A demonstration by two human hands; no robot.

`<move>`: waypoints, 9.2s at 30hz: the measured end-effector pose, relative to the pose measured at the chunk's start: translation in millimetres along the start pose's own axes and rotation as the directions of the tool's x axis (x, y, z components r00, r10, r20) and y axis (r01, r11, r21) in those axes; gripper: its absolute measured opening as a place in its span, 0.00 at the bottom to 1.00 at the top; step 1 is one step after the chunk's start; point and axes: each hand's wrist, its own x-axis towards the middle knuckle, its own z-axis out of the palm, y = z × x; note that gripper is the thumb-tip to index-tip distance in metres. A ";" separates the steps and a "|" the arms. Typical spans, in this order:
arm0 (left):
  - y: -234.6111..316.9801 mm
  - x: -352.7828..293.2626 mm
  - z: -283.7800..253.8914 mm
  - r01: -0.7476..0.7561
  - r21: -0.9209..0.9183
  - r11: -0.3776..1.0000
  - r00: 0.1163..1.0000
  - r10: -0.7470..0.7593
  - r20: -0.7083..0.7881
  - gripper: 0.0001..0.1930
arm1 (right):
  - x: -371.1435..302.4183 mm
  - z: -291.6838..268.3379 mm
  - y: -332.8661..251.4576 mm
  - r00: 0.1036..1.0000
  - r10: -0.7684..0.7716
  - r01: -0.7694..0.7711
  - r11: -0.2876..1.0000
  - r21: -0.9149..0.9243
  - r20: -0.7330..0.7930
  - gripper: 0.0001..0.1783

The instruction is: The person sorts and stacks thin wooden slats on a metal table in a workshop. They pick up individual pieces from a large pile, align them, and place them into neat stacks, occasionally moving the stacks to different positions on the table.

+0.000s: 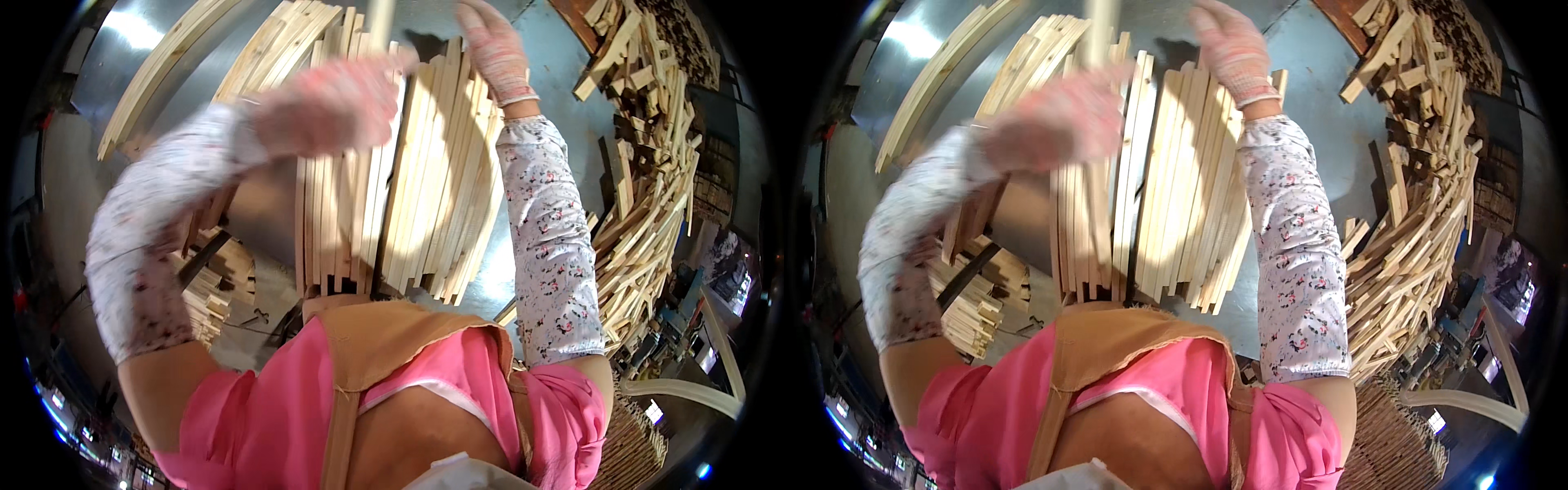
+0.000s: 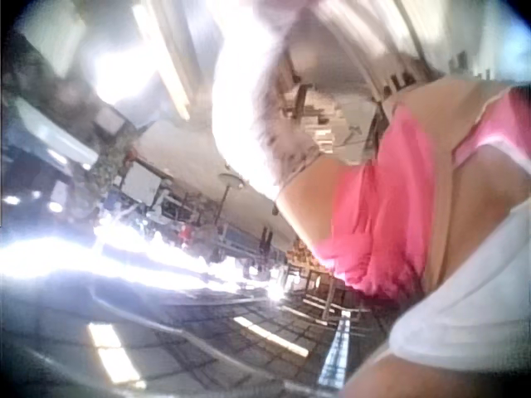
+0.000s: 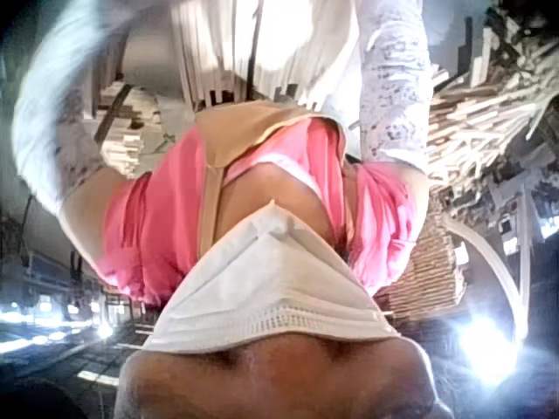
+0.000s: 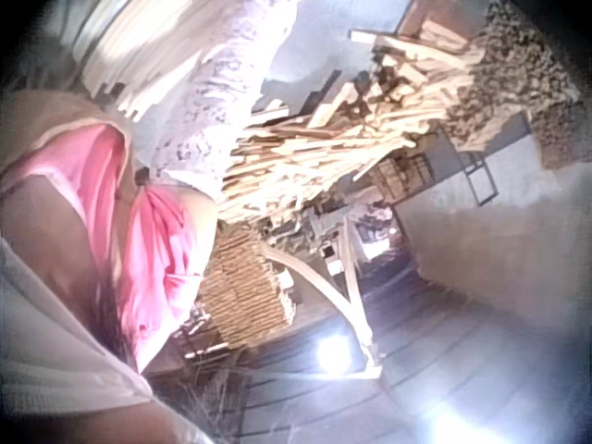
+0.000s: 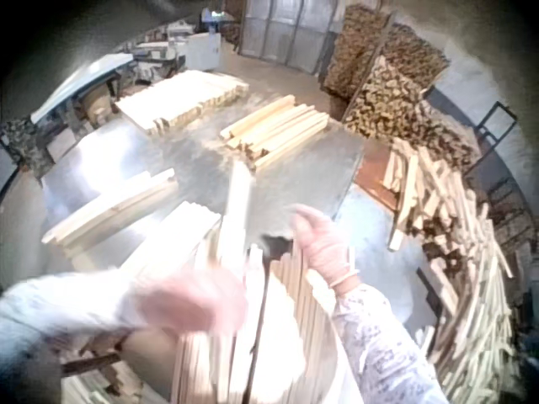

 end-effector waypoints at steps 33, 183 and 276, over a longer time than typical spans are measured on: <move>78.2 -228.0 62.9 0.979 0.125 -0.160 -0.181 -0.967 0.178 0.41 | -19.1 -75.0 -115.1 0.874 0.460 -0.187 0.614 0.767 -0.155 0.31; 177.7 -225.1 80.1 0.995 0.013 -0.095 -0.095 -0.963 0.254 0.53 | -167.0 122.3 -188.9 0.517 -0.381 0.733 0.659 -0.167 0.766 0.15; 161.1 -406.5 133.1 0.717 -0.587 -0.376 -0.463 -0.886 0.002 0.22 | -235.3 357.0 -199.5 0.758 0.568 -0.646 0.721 0.252 0.319 0.15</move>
